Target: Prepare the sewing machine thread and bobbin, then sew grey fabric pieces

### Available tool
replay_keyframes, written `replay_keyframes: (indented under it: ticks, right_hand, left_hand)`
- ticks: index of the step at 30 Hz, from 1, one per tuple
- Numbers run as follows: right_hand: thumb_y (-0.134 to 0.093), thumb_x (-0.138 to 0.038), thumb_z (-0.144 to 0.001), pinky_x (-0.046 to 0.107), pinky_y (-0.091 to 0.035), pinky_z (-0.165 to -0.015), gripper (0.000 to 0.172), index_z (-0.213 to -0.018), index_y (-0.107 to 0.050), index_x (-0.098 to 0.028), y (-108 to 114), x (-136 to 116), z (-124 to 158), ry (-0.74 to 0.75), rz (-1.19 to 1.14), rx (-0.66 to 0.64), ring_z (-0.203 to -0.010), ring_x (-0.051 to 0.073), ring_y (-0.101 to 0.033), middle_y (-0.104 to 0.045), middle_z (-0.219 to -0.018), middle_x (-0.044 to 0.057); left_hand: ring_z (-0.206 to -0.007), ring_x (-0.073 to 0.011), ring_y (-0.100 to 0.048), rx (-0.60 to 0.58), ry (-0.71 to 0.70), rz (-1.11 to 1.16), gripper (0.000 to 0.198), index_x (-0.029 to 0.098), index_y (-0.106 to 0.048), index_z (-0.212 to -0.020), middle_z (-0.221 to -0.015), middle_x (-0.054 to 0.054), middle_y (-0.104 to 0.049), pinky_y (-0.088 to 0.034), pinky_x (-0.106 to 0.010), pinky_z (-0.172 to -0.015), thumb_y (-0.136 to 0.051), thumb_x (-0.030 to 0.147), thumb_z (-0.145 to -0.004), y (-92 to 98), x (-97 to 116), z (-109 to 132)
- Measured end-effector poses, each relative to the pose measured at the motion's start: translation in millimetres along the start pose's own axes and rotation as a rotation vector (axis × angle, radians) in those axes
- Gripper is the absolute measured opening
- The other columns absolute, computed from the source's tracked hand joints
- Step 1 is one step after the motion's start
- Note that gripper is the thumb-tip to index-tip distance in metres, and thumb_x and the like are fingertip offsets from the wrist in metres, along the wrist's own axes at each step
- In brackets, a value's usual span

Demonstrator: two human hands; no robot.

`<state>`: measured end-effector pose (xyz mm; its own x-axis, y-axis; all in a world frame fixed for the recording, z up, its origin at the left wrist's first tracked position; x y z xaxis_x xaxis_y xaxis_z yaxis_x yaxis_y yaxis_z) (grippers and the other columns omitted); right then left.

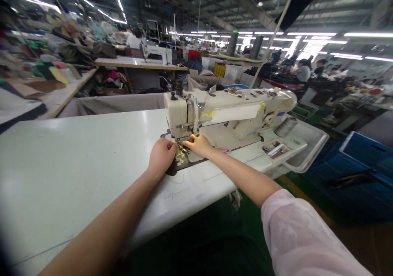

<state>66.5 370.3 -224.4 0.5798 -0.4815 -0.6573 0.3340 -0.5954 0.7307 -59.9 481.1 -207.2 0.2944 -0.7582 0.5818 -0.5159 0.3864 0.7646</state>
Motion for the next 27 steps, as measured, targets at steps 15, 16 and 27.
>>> replay_keyframes:
  ticks: [15,16,27]
  right_hand:
    - [-0.068,-0.028,-0.079,0.023,-0.036,-0.063,0.014,-0.069,-0.066,-0.018,14.3,-2.4,1.3,0.132,-0.057,-0.048,-0.067,0.012,-0.056,-0.062,-0.066,-0.002]
    - [-0.068,-0.029,-0.078,0.022,-0.035,-0.062,0.014,-0.069,-0.066,-0.018,14.2,-1.3,0.6,0.134,-0.063,-0.04,-0.066,0.012,-0.056,-0.062,-0.065,-0.002]
    - [-0.071,-0.029,-0.075,0.023,-0.034,-0.062,0.011,-0.069,-0.067,-0.02,14.7,4.8,-4.0,0.216,-0.084,0.014,-0.068,0.013,-0.056,-0.066,-0.076,-0.001]
  left_hand:
    - [-0.081,-0.0197,-0.059,0.009,0.003,-0.04,0.022,0.018,-0.065,-0.065,-0.078,-0.006,-0.064,-0.047,-0.031,-0.079,-0.051,0.027,-0.08,-1.0,4.9,-5.1]
    - [-0.08,-0.0195,-0.058,0.006,0.002,-0.043,0.022,0.018,-0.064,-0.065,-0.078,-0.006,-0.064,-0.046,-0.031,-0.078,-0.051,0.027,-0.08,-1.1,5.3,-5.4]
    - [-0.083,-0.0196,-0.059,-0.004,0.009,-0.059,0.023,0.02,-0.055,-0.06,-0.078,-0.004,-0.064,-0.046,-0.031,-0.08,-0.051,0.03,-0.081,-2.6,12.6,-4.1]
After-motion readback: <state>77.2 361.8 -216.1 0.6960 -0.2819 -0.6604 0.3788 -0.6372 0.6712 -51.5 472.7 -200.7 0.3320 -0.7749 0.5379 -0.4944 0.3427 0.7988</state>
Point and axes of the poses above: each hand's wrist, its own z-axis away from the middle knuckle, its own y-axis out of the back of the hand, x = y × z, the point moved 1 cm from there along -z, towards the middle knuckle
